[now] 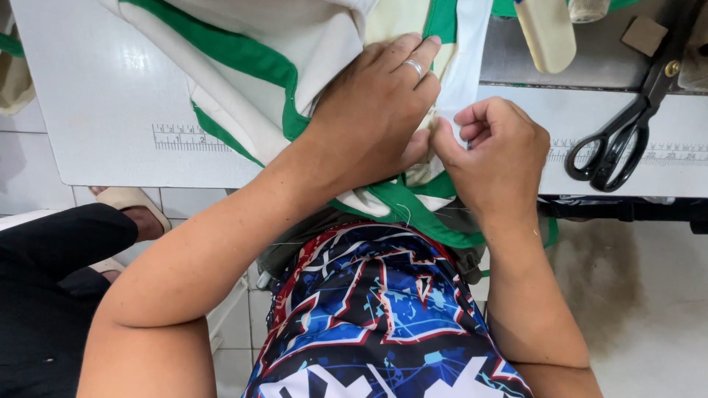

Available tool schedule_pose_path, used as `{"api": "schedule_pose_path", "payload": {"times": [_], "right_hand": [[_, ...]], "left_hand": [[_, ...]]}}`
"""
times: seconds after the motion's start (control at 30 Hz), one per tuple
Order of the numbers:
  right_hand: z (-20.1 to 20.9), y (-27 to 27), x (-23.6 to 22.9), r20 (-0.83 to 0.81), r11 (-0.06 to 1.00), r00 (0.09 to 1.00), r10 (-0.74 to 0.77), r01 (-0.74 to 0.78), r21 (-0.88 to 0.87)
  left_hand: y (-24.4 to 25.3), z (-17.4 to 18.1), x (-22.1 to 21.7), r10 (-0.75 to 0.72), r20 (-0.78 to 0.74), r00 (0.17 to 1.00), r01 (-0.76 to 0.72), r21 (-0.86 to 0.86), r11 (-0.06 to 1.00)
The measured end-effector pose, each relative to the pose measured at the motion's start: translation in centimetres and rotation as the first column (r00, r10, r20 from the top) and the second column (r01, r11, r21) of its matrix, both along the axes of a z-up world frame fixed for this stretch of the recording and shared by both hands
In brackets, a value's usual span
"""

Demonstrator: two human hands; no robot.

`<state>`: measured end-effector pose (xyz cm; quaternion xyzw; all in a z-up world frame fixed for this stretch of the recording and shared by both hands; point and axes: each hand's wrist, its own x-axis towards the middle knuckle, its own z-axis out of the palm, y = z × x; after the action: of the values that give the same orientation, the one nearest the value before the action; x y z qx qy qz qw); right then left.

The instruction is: Sewing green handles onto a white canvas bag and trimming loose threads with scissors.

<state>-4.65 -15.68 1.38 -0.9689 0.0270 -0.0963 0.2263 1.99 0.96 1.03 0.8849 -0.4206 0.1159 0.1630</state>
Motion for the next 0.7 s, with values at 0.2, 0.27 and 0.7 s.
{"api": "schedule_pose_path", "payload": {"times": [0.2,0.27,0.7], "right_hand": [[0.2,0.3,-0.2,-0.097,0.995,0.994,-0.047,0.056,0.087],[-0.1,-0.1,0.0,-0.109,0.999,0.994,-0.015,0.02,0.039],[1.3,0.8,-0.3,-0.225,0.999,0.974,-0.02,0.027,0.03]], "left_hand": [[-0.1,-0.3,0.5,-0.021,-0.132,0.991,0.014,-0.057,0.998],[-0.6,-0.9,0.8,-0.003,-0.161,0.987,-0.024,-0.165,0.986],[-4.8,0.0,3.4,-0.085,0.284,0.955,-0.002,0.291,0.957]]}}
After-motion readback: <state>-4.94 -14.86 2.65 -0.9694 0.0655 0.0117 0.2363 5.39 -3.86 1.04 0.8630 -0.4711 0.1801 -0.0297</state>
